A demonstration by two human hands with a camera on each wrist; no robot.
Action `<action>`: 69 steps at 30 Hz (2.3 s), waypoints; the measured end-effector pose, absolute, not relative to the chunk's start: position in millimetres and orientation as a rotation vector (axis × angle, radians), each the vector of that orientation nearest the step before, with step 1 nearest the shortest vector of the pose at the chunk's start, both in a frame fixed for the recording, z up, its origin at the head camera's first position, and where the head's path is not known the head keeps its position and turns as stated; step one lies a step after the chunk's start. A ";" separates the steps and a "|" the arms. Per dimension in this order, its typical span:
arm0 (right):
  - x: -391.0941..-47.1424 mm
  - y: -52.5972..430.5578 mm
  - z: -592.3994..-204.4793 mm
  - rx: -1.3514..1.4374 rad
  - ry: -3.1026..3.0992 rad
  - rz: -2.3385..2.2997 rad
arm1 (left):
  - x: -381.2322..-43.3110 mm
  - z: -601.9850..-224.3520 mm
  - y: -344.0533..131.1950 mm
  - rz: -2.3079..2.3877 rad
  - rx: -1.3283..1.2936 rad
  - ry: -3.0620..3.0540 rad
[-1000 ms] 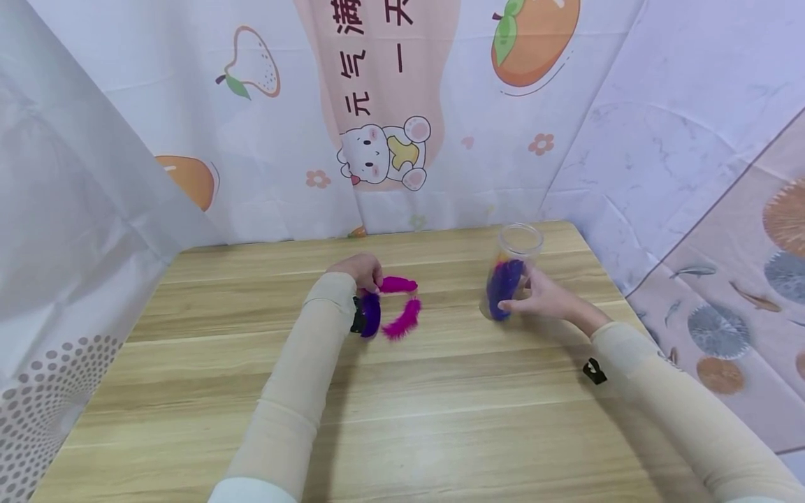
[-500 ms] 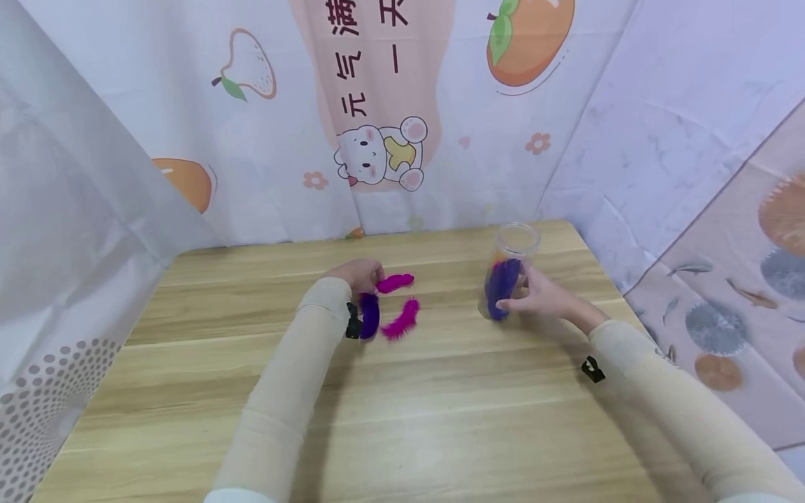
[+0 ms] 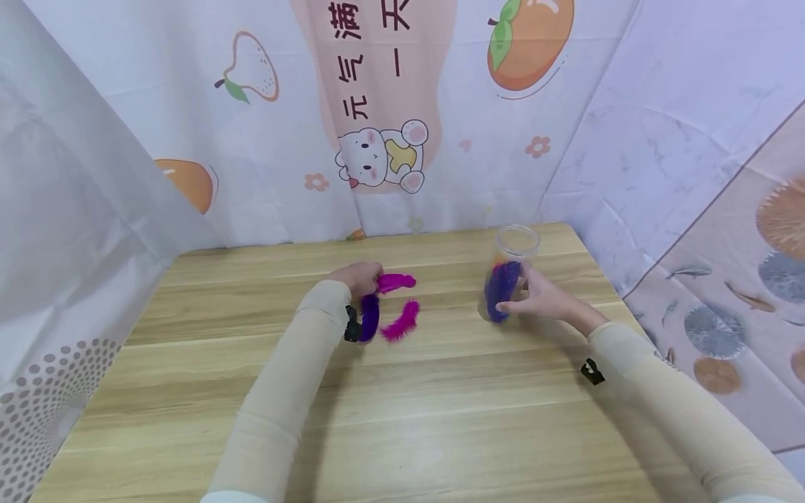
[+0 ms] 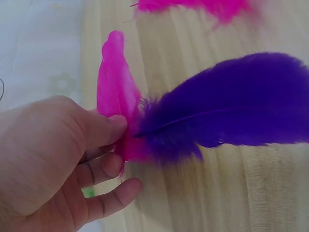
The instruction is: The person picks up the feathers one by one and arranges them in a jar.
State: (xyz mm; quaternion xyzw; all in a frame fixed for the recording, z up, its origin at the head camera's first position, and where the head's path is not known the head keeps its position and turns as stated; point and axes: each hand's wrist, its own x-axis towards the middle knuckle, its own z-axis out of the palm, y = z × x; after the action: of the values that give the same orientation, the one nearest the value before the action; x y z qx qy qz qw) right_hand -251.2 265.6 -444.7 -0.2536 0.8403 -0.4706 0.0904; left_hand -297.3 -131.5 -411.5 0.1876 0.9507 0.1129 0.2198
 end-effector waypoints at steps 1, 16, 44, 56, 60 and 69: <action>-251.3 265.5 -444.8 -0.759 2.496 -1.403 | -297.3 -410.2 -132.1 0.324 0.523 2.632; -251.9 265.0 -444.9 -0.765 2.504 -1.400 | -306.2 -411.9 -138.4 0.488 0.552 2.655; -251.8 264.0 -443.8 -0.767 2.503 -1.383 | -307.7 -417.8 -141.8 0.965 0.497 2.521; -251.9 265.0 -447.4 -0.790 2.482 -1.411 | -308.2 -419.8 -139.5 1.047 0.494 2.503; -251.8 264.7 -448.6 -0.806 2.479 -1.414 | -306.8 -420.1 -138.4 1.097 0.472 2.478; -252.1 264.7 -447.9 -0.805 2.472 -1.418 | -305.6 -417.8 -133.8 1.134 0.433 2.457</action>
State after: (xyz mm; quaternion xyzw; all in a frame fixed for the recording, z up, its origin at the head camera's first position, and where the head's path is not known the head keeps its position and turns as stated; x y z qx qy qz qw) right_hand -252.1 264.7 -447.9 -0.2706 0.8314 -0.4770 0.0899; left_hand -305.6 -133.8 -417.8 0.1550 0.8786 0.4055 0.1992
